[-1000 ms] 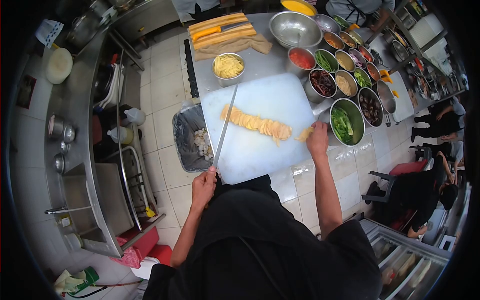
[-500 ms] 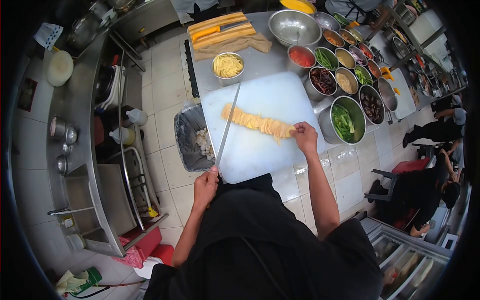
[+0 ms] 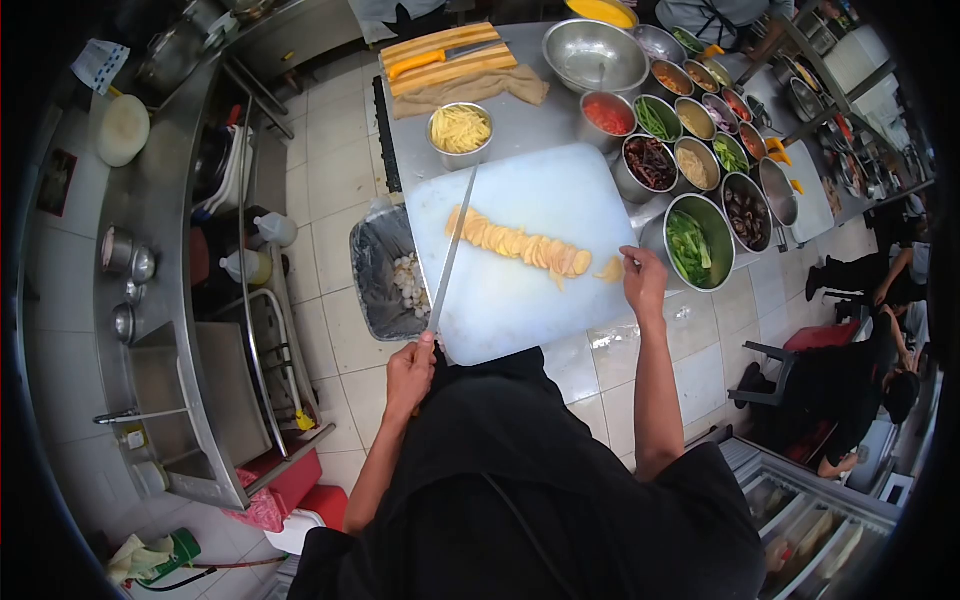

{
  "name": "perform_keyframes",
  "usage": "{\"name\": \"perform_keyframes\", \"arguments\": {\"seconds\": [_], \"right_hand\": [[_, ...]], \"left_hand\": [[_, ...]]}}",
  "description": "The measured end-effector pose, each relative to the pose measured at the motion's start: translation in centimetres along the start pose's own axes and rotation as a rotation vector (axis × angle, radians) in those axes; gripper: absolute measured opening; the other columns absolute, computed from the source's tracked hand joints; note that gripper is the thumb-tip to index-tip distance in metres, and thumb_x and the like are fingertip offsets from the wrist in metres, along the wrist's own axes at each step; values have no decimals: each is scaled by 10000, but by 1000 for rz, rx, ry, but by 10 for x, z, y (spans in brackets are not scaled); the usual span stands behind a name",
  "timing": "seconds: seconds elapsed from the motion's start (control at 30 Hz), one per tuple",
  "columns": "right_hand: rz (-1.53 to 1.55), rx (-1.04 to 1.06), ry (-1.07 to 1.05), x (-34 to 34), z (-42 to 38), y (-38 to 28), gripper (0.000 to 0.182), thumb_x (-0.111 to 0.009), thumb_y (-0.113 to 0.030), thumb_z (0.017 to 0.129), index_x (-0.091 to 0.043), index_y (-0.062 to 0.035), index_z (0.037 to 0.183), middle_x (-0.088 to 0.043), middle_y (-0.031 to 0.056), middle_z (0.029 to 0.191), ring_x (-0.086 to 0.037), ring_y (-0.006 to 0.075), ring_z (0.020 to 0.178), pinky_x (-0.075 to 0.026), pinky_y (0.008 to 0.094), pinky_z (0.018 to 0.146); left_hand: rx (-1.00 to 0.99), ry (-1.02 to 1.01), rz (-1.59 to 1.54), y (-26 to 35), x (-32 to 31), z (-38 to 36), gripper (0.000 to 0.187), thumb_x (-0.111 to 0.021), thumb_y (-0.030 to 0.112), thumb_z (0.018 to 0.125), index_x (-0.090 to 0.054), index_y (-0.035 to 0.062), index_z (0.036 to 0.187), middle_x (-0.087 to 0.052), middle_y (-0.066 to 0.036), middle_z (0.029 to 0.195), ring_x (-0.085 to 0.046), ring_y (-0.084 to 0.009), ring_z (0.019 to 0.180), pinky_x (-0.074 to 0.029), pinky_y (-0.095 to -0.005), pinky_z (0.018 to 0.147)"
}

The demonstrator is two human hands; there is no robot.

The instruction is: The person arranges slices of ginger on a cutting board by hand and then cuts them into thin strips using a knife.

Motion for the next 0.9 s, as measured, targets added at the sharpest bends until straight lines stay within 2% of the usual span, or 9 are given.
{"name": "perform_keyframes", "arguments": {"seconds": [0.03,0.1,0.2,0.3,0.37,0.5,0.57,0.77,0.9], "right_hand": [[-46,11,-18,6,-1,1,254,-635,4,820,-709,-24,1061,-647,171,952,-651,317,835,-503,382,777],[-90,33,-31,6,-4,2,296,-669,-13,803,-698,-19,1098,-637,175,1004,-646,326,821,-503,378,768],[-91,-65,-103,-2,-10,5,315,-715,-21,763,-689,-19,1077,-621,168,1028,-634,332,855,-500,392,776],[-135,43,-47,-10,-9,10,312,-750,-27,721,-666,-22,1021,-605,164,1047,-623,333,884,-496,408,791],[-113,24,-63,-12,-6,11,279,-749,-16,706,-640,-31,962,-613,157,991,-622,333,898,-493,420,809],[-153,33,-111,-16,-2,11,292,-746,-9,699,-634,-32,968,-625,150,937,-624,338,885,-496,416,794],[-65,-12,-101,-14,-2,9,300,-742,2,689,-642,-27,971,-632,148,891,-631,334,868,-501,409,777],[-116,-89,-159,-14,4,12,295,-743,11,680,-668,-26,962,-635,152,895,-642,308,860,-505,397,768],[-126,-49,-162,-15,4,11,275,-742,14,682,-670,-33,943,-636,144,897,-640,312,855,-507,396,766]], "left_hand": [[-3,0,6,0,0,1,591,-546,540,956,-577,0,716,-449,3,502,-399,-73,413,-293,-253,380],[1,-4,9,-1,0,2,592,-545,540,956,-578,0,716,-449,4,502,-399,-73,413,-294,-254,380],[2,-12,16,-1,-1,4,594,-543,542,956,-580,0,718,-450,3,502,-402,-73,414,-298,-255,381],[-6,-27,32,0,-4,4,598,-543,546,955,-581,-1,716,-454,2,503,-405,-73,415,-301,-256,381],[-16,-29,43,1,-5,6,601,-543,548,954,-581,-1,714,-456,2,504,-407,-73,416,-302,-256,382],[-14,-18,41,-1,-5,7,604,-542,550,954,-581,2,703,-459,1,502,-410,-74,418,-302,-257,383],[-16,-9,35,-2,-4,6,602,-540,547,956,-581,3,701,-458,0,501,-410,-74,418,-301,-256,383],[-22,6,23,1,-2,3,594,-535,536,964,-575,7,697,-451,1,496,-404,-73,415,-294,-255,383],[-11,7,12,-3,-2,2,596,-538,542,960,-571,7,699,-441,4,489,-397,-73,408,-291,-256,379]]}}
Point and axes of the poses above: each hand's wrist, its own z-axis towards the middle knuckle, its own x-axis out of the back of the hand, y = z × x, the point moved 5 cm from there along z, towards the middle knuckle
